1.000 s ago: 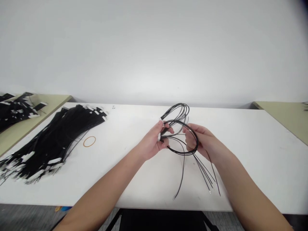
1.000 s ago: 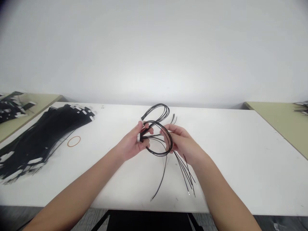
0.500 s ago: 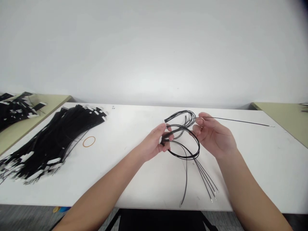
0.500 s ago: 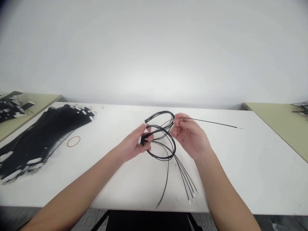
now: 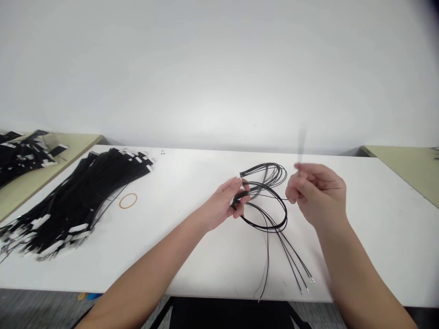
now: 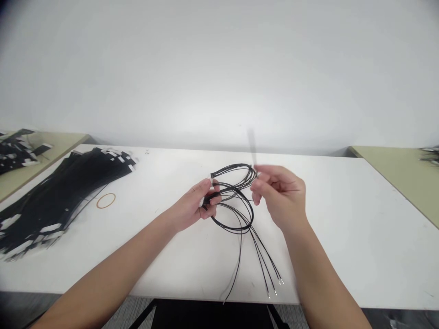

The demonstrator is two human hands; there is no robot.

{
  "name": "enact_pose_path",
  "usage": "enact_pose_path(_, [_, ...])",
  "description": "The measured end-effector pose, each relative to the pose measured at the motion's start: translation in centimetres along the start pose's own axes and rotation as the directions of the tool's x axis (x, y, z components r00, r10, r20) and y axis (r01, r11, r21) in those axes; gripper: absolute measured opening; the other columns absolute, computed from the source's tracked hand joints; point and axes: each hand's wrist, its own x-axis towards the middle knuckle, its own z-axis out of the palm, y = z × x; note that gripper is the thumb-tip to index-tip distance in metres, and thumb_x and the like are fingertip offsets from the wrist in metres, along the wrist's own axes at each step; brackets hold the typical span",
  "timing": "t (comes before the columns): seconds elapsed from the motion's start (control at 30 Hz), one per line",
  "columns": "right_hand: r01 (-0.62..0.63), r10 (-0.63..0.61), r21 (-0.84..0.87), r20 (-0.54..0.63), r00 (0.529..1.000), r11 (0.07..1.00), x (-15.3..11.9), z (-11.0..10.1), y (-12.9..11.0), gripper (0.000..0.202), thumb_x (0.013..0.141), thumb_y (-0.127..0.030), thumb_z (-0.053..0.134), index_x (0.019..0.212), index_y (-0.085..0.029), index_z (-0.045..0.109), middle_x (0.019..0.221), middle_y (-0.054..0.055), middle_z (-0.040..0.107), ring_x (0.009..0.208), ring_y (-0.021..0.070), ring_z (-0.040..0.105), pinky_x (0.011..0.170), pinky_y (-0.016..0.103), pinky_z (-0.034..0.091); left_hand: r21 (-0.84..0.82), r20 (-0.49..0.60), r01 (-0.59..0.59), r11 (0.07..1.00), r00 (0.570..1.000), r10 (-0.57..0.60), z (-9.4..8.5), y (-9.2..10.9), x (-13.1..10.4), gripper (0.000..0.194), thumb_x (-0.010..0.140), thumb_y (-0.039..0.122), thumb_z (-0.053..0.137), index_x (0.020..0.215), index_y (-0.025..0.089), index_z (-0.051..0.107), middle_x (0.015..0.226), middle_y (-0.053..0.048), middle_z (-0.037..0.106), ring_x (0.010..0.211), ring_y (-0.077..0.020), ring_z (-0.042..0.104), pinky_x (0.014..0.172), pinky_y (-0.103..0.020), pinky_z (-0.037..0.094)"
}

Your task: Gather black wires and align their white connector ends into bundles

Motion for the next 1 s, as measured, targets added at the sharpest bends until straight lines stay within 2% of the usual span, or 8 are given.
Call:
enact_pose_path(0.13, [0.088, -0.064, -0.292, 0.088, 0.994, 0.952, -0.5, 0.9, -0.4, 0.002, 0.071, -0.019, 0.070, 0.073, -0.020, 0.068, 0.063, 0.001, 0.060, 0.055, 0.0105, 0.052, 0.045, 0.024, 0.041, 0.010, 0.011, -0.023, 1.000, 1.000, 0.023, -0.2, -0.2, 0.1, 0.037, 0.087, 0.055, 0.038, 0.090, 0.019, 0.048, 0.070, 0.003, 0.043, 0.042, -0.0017, 0.038, 0.051, -0.019, 0.030])
enact_pose_path(0.23, [0.073, -0.047, -0.391, 0.073, 0.996, 0.918, -0.6, 1.3, -0.5, 0.008, 0.071, -0.020, 0.070, 0.064, -0.018, 0.065, 0.059, 0.001, 0.060, 0.054, 0.0102, 0.050, 0.046, 0.024, 0.039, 0.025, 0.013, -0.028, 0.999, 1.000, 0.028, -0.2, -0.3, 0.1, 0.036, 0.088, 0.053, 0.039, 0.091, 0.019, 0.048, 0.071, 0.003, 0.044, 0.042, -0.0017, 0.039, 0.050, -0.019, 0.030])
enact_pose_path(0.57, [-0.003, 0.032, -0.373, 0.071, 0.997, 0.928, -0.9, 0.8, -0.4, 0.015, 0.068, -0.015, 0.069, 0.058, -0.016, 0.059, 0.051, -0.001, 0.049, 0.049, 0.0081, 0.041, 0.044, 0.022, 0.032, 0.036, 0.011, -0.047, 0.998, 0.999, 0.047, -0.2, -0.4, 0.1, 0.039, 0.087, 0.056, 0.037, 0.091, 0.019, 0.049, 0.073, 0.003, 0.044, 0.043, -0.0016, 0.039, 0.053, -0.020, 0.032])
enact_pose_path(0.8, [-0.102, 0.107, -0.305, 0.001, 0.994, 0.947, -0.9, 1.5, -0.7, 0.016, 0.067, -0.015, 0.067, 0.054, -0.015, 0.057, 0.047, -0.002, 0.046, 0.046, 0.0063, 0.036, 0.042, 0.021, 0.029, 0.056, -0.003, -0.047, 0.997, 0.999, 0.047, -0.2, -0.6, 0.1, 0.040, 0.087, 0.057, 0.039, 0.092, 0.019, 0.049, 0.075, 0.003, 0.045, 0.044, -0.0017, 0.041, 0.053, -0.020, 0.031])
enact_pose_path(1.0, [-0.134, 0.144, -0.301, 0.011, 0.990, 0.944, -0.9, 1.5, -0.9, 0.015, 0.066, -0.015, 0.067, 0.055, -0.015, 0.058, 0.047, -0.002, 0.047, 0.046, 0.0064, 0.037, 0.042, 0.021, 0.028, 0.050, 0.004, -0.049, 0.998, 0.999, 0.049, -0.3, -0.6, 0.1, 0.040, 0.087, 0.057, 0.039, 0.091, 0.018, 0.049, 0.075, 0.003, 0.045, 0.044, -0.0014, 0.040, 0.052, -0.020, 0.031])
